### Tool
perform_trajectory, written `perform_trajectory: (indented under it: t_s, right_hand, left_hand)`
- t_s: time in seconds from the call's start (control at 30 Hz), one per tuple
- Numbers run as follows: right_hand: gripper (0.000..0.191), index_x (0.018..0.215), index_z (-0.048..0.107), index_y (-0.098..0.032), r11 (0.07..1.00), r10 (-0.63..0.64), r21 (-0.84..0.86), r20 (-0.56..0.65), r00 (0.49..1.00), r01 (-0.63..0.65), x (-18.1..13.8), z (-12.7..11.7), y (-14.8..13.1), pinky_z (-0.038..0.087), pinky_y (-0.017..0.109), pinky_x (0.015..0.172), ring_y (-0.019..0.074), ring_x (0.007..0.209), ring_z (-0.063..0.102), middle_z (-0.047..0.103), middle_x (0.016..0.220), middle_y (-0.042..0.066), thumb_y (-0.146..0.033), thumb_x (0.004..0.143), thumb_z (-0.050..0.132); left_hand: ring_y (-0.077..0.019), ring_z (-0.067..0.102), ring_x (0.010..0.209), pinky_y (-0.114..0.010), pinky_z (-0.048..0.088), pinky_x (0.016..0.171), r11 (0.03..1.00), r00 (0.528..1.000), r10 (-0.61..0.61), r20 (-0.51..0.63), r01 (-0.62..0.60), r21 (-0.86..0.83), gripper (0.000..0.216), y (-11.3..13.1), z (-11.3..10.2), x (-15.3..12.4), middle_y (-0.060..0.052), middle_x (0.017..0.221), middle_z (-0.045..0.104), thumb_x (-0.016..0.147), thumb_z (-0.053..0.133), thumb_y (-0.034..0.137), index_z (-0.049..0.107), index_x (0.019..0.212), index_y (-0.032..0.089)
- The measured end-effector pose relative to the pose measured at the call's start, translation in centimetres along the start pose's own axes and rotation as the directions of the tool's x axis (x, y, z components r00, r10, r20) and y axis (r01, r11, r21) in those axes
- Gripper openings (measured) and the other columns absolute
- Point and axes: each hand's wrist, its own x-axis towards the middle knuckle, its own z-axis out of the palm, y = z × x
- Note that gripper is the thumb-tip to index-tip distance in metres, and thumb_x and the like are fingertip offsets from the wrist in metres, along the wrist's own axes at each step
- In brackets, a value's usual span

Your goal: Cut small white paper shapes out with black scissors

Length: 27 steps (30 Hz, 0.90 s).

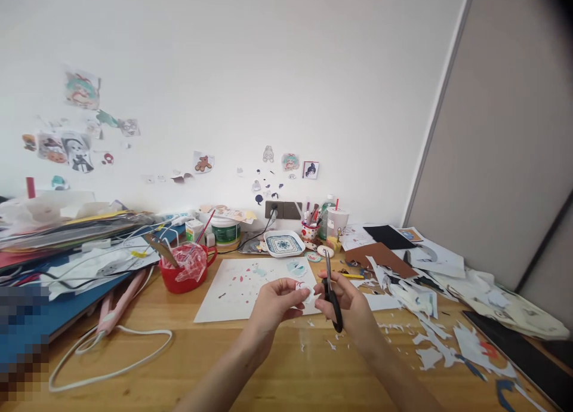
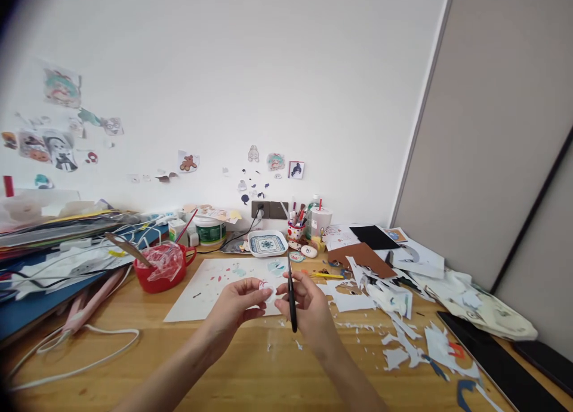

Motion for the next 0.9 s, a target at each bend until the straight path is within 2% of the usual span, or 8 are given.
perform_trajectory:
  t_s: [0.2,0.47,0.73,0.87,0.9]
  right_hand:
    - [0.039,0.094,0.050,-0.020,0.999,0.003,0.038,-0.006,1.000,-0.003,-0.3,-0.1,-0.2,0.036,0.018,0.045,0.0079,0.054,0.047,0.052,0.067,-0.004,-0.020,0.060,0.068]
    - [0.039,0.089,0.050,-0.019,0.996,0.077,0.057,-0.100,0.992,-0.071,-0.4,-0.2,-0.8,0.034,0.018,0.041,0.0057,0.045,0.046,0.054,0.063,-0.005,-0.022,0.055,0.069]
    - [0.032,0.092,0.048,-0.020,0.999,0.037,-0.009,-0.067,0.997,-0.037,-1.1,-0.3,-1.2,0.033,0.018,0.043,0.0080,0.051,0.049,0.053,0.065,-0.004,-0.025,0.064,0.064]
    - [0.028,0.091,0.048,-0.018,0.992,-0.011,-0.124,0.007,1.000,0.011,-1.5,-0.3,-1.5,0.032,0.019,0.042,0.0073,0.047,0.044,0.048,0.059,-0.005,-0.031,0.069,0.059]
    - [0.029,0.090,0.047,-0.018,0.988,-0.014,-0.152,0.056,0.998,0.022,-1.5,-0.3,-1.5,0.032,0.020,0.042,0.0078,0.047,0.044,0.047,0.059,-0.004,-0.032,0.068,0.059]
  left_hand:
    - [-0.0069,0.047,0.053,-0.021,0.040,0.057,0.998,0.996,-0.057,0.062,0.055,0.028,0.031,0.2,0.7,-0.6,0.002,0.057,0.054,0.050,0.071,0.035,0.052,0.062,0.014]
    - [-0.0075,0.048,0.055,-0.021,0.040,0.057,0.998,0.996,-0.058,0.065,0.056,0.033,0.025,0.4,1.4,-1.4,0.000,0.060,0.056,0.049,0.070,0.026,0.053,0.063,0.014]
    - [-0.0085,0.049,0.058,-0.021,0.042,0.057,0.999,0.995,-0.041,0.086,0.042,-0.006,0.021,0.5,1.0,-1.4,0.000,0.060,0.053,0.057,0.066,0.029,0.054,0.065,0.013]
    - [-0.0086,0.049,0.060,-0.021,0.043,0.058,0.999,0.996,0.034,0.077,-0.032,-0.032,0.021,0.7,0.7,-1.5,0.000,0.063,0.052,0.058,0.066,0.029,0.055,0.065,0.013]
    - [-0.0089,0.049,0.061,-0.021,0.043,0.059,0.998,0.995,0.048,0.083,-0.045,-0.038,0.020,0.8,0.6,-1.6,0.000,0.064,0.052,0.058,0.066,0.029,0.055,0.066,0.013]
